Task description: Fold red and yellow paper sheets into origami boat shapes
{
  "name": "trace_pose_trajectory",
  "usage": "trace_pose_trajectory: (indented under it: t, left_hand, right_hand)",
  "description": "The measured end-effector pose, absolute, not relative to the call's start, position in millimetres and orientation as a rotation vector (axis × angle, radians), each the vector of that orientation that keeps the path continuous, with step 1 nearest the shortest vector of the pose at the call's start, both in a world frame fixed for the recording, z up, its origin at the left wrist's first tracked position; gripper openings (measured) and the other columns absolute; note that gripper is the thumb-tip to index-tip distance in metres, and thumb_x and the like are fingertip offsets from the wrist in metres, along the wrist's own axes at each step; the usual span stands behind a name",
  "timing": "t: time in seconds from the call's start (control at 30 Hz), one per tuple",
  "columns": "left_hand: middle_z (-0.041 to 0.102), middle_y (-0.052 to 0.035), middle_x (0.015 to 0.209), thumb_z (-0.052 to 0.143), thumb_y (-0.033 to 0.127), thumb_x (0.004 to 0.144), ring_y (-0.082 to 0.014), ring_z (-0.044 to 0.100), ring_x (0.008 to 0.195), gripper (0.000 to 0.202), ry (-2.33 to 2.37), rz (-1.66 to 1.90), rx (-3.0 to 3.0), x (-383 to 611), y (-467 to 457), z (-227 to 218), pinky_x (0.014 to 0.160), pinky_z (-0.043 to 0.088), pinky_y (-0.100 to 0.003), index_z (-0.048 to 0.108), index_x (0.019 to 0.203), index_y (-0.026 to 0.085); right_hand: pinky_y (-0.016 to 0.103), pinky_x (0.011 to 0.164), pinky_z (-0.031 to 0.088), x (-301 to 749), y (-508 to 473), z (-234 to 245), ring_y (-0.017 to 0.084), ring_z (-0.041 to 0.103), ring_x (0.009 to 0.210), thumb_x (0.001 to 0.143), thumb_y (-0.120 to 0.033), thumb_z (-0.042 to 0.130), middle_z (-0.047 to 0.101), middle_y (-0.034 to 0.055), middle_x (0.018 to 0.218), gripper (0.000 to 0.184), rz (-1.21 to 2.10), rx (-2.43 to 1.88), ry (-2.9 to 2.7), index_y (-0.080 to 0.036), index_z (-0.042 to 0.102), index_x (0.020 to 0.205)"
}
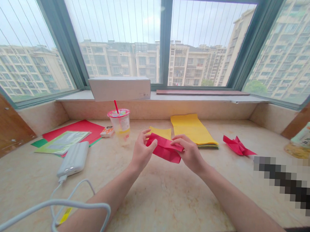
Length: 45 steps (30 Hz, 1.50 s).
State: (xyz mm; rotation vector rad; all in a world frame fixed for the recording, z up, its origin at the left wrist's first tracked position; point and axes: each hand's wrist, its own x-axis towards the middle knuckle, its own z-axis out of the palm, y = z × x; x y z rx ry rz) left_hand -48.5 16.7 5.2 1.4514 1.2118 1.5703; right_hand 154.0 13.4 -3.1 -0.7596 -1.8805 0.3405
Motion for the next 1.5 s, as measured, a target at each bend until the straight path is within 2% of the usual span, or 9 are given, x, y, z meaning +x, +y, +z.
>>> trace_pose_trajectory:
  t: [0.07,0.27,0.4,0.6,0.8,1.0,1.2,1.33,1.5]
  left_hand:
    - [0.065,-0.0122,0.117,0.067,0.026,0.078,-0.0220,0.066,0.099,0.055,1.303,1.624,1.626,-54,20,7,0.079,0.055,-0.034,0.049,0.129,0.019]
    - [0.071,-0.0089,0.111,0.057,0.027,0.088,-0.0235,0.064,0.107,0.023,1.253,1.332,2.334,-61,19,7,0.097,0.048,-0.039,0.067,0.108,0.020]
    - [0.075,-0.0080,0.097,0.052,0.030,0.091,-0.0218,0.069,0.089,0.025,1.166,1.028,2.323,-55,12,5,0.082,0.050,-0.032,0.072,0.102,0.019]
    - [0.074,-0.0057,0.078,0.050,0.031,0.090,-0.0177,0.064,0.070,0.028,1.143,0.922,2.190,-49,8,7,0.063,0.045,-0.025,0.073,0.085,0.016]
    - [0.073,-0.0056,0.077,0.051,0.026,0.088,-0.0172,0.062,0.069,0.026,1.150,0.923,2.201,-46,5,7,0.063,0.043,-0.024,0.074,0.084,0.015]
    - [0.073,-0.0061,0.078,0.052,0.026,0.088,-0.0175,0.063,0.069,0.024,1.245,0.955,2.239,-45,5,7,0.064,0.042,-0.025,0.073,0.083,0.016]
    - [0.070,-0.0049,0.074,0.049,0.027,0.091,-0.0159,0.059,0.065,0.026,1.376,0.945,2.300,-45,4,7,0.062,0.038,-0.026,0.069,0.078,0.017]
    - [0.061,-0.0023,0.062,0.046,0.029,0.093,-0.0139,0.051,0.057,0.035,1.408,0.900,2.369,-43,1,8,0.057,0.031,-0.026,0.057,0.062,0.018]
    - [0.055,-0.0009,0.059,0.044,0.028,0.093,-0.0131,0.047,0.055,0.035,1.337,0.916,2.388,-40,-2,9,0.056,0.027,-0.026,0.048,0.059,0.019]
  right_hand:
    - [0.033,0.083,0.051,155,14,-3,0.020,0.064,0.096,0.086,-0.006,0.055,0.067,0.0077,0.102,0.023,0.375,-0.744,-1.910,-0.022,0.070,0.093]
    - [0.031,0.079,0.052,157,13,-2,0.018,0.066,0.089,0.085,-0.003,0.052,0.070,0.0061,0.098,0.027,0.483,-0.652,-2.013,-0.021,0.072,0.090]
    - [0.032,0.079,0.052,157,12,0,0.018,0.066,0.089,0.089,-0.011,0.055,0.071,0.0066,0.097,0.020,0.541,-0.652,-2.018,-0.021,0.072,0.091]
    - [0.032,0.075,0.051,157,11,3,0.019,0.065,0.084,0.087,-0.017,0.060,0.071,0.0065,0.090,0.011,0.539,-0.730,-1.989,-0.020,0.070,0.088]
    - [0.027,0.060,0.049,152,10,-4,0.015,0.060,0.066,0.082,-0.020,0.064,0.066,0.0005,0.074,0.008,0.750,-0.918,-1.832,-0.019,0.066,0.090]
    - [0.026,0.058,0.050,150,11,-2,0.015,0.062,0.064,0.081,-0.027,0.066,0.067,-0.0001,0.072,0.010,1.061,-0.865,-1.665,-0.019,0.062,0.086]
    - [0.025,0.054,0.049,153,11,1,0.016,0.064,0.064,0.077,-0.035,0.074,0.069,0.0021,0.074,0.022,1.096,-0.904,-1.705,-0.019,0.067,0.090]
    - [0.027,0.057,0.050,152,11,0,0.016,0.063,0.066,0.077,-0.037,0.074,0.069,0.0022,0.075,0.022,1.074,-0.888,-1.692,-0.018,0.068,0.086]
    - [0.029,0.061,0.053,147,8,1,0.018,0.065,0.069,0.076,-0.038,0.074,0.070,0.0025,0.075,0.022,1.052,-0.870,-1.613,-0.019,0.067,0.082]
